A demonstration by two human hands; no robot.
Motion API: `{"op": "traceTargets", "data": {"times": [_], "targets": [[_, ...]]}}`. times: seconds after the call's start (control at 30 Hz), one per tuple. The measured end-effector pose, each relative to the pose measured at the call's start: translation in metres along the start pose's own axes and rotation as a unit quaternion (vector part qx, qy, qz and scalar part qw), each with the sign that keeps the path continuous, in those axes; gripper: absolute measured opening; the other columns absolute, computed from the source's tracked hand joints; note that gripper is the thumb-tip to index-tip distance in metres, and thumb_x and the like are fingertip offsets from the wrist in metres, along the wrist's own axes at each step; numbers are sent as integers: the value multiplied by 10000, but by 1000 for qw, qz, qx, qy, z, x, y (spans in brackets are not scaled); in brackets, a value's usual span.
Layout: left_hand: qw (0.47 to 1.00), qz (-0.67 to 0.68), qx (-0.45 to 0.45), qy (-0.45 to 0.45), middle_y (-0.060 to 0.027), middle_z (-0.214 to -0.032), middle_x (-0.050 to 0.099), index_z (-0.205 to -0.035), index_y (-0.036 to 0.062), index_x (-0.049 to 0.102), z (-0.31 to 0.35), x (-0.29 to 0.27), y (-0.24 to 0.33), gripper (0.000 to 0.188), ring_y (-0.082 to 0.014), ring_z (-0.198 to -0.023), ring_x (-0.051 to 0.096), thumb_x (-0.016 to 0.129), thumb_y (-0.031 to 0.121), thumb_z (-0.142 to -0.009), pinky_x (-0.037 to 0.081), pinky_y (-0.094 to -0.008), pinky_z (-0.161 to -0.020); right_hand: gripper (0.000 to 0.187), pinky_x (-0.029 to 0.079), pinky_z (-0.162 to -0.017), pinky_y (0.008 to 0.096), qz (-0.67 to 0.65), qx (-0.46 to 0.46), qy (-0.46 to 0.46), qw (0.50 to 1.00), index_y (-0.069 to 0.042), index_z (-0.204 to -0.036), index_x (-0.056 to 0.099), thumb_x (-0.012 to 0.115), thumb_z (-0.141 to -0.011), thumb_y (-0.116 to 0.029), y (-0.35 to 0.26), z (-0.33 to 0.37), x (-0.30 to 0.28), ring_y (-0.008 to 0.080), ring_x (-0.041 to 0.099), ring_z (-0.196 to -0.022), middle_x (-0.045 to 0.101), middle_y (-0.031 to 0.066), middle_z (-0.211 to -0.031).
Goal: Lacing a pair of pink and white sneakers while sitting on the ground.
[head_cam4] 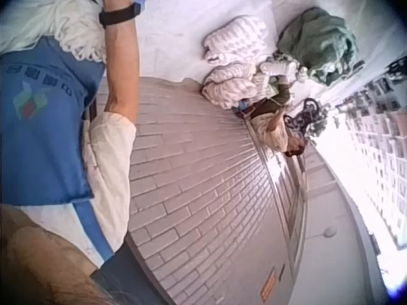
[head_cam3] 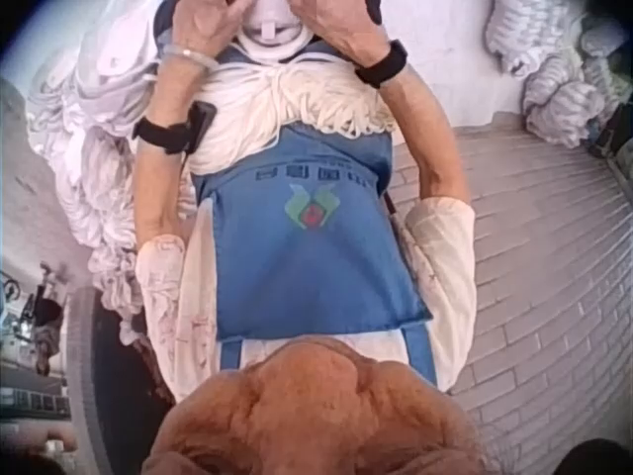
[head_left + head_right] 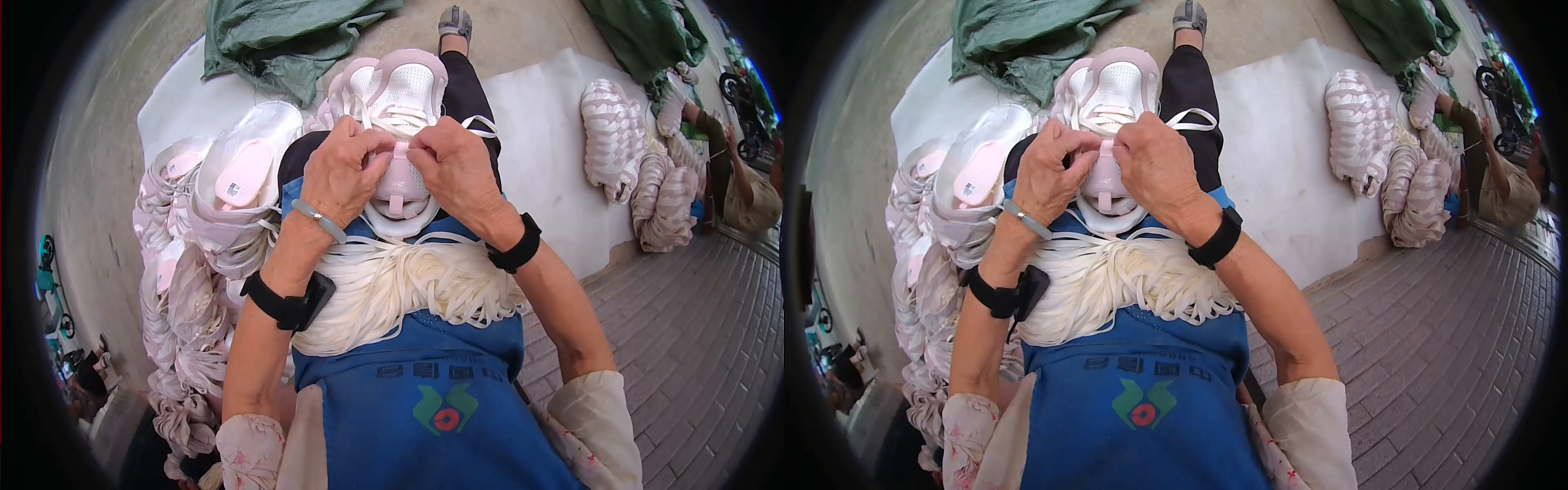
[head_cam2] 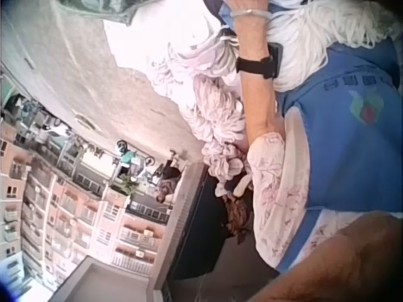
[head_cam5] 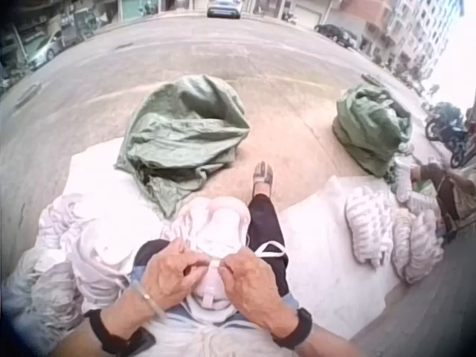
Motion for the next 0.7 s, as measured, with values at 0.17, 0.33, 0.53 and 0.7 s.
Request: {"op": "traceTargets", "data": {"times": [0.17,0.33,0.53,0.7], "targets": [[999,-35,15,15,-93,-851,549,-896,99,681,3,-1,5,110,-294,-744,605,668,136,-793,494,-374,-637,77,500,-583,452,137,-59,13,989,10,-790,568,588,-803,-64,-21,10,-2,376,624,-668,546,181,-835],[998,-53,20,15,-96,-869,554,-899,106,672,2,1,6,109,-313,-731,621,668,141,-796,501,-399,-613,74,502,-583,456,173,-44,10,984,-2,-834,552,586,-787,-49,-25,9,4,371,635,-676,548,173,-855],[999,-33,3,-9,-98,-824,551,-913,57,653,1,2,5,118,-260,-734,574,659,74,-796,459,-337,-641,77,508,-581,417,141,-73,19,987,-1,-837,544,581,-782,-41,-24,9,-2,341,633,-687,538,162,-868],[999,-34,16,-6,-97,-818,546,-893,53,633,1,2,6,102,-263,-731,571,650,69,-794,457,-336,-641,69,506,-595,418,166,-56,22,984,0,-832,550,578,-779,-34,-25,13,-5,335,619,-692,530,162,-865]]}}
Point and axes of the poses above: each hand's wrist, its own z-axis away from the middle knuckle, its own x-axis out of the palm, y = z × x, the point moved 8 cm from there along -z, towards the middle knuckle
